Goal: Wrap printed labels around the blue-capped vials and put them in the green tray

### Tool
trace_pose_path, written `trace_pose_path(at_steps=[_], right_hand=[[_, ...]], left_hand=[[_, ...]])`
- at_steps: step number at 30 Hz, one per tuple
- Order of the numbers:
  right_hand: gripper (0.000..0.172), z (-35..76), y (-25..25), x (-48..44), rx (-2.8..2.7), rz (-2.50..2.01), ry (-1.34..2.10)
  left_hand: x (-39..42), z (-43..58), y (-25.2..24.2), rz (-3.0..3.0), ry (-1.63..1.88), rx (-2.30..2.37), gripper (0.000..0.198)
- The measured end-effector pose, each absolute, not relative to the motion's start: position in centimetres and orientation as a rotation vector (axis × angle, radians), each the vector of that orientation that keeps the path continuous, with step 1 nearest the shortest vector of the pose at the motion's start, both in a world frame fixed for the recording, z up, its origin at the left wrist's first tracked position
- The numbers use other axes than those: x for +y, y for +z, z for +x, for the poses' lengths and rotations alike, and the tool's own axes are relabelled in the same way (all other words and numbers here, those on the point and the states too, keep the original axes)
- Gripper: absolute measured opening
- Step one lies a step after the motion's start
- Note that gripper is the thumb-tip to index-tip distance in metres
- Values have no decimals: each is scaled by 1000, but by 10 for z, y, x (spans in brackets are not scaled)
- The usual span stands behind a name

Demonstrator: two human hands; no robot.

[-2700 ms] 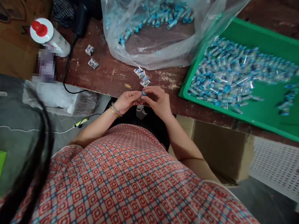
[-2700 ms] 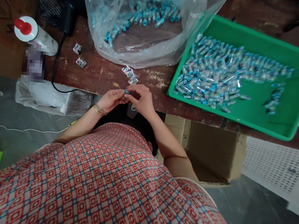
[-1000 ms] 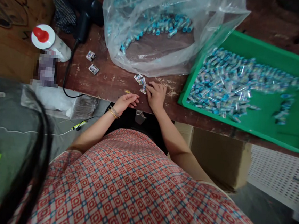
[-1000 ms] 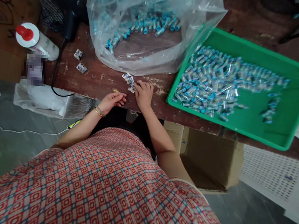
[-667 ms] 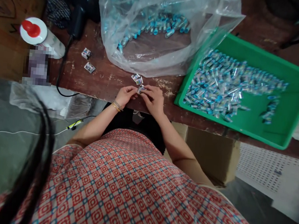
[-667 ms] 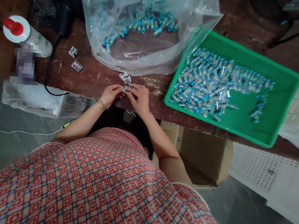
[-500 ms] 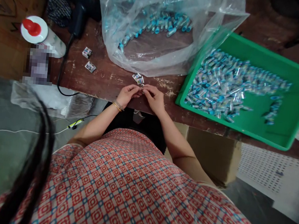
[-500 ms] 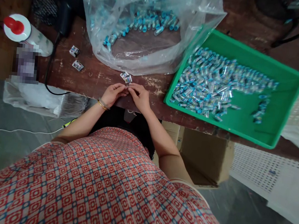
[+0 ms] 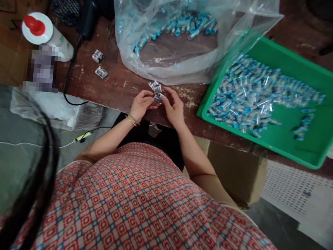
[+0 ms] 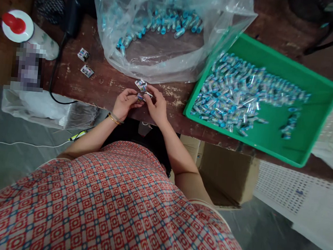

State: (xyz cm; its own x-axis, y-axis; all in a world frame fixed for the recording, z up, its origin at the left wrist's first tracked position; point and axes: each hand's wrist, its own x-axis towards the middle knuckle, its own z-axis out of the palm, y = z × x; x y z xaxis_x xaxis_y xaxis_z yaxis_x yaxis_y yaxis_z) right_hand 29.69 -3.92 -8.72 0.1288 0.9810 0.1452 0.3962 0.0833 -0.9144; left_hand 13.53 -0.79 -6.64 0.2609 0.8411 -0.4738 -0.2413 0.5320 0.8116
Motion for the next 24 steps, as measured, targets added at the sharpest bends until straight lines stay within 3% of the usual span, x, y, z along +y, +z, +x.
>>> trace_pose_path(at_steps=[4,11,14,17,20,24], right_hand=[[14,294,-81,-32,-1414,-1451,824],[16,301,-61,12,-1699,-1342,867],[17,334,-60,79,-1672,-1461,668],[27,378,-66,153,-1575,-1783,397],[45,409,-77,198,-1669,-2018,363],[43,419,-83,209,-1851,-2204,313]], left_hand=[[-10,132,-66,751,762,1036,39],[1,108,-77,925,789,1155,42],[8,98,-79,918,823,1206,43],[12,90,-74,861,816,1185,46],[12,85,-66,806,818,1167,46],[10,76,-60,799,844,1164,42]])
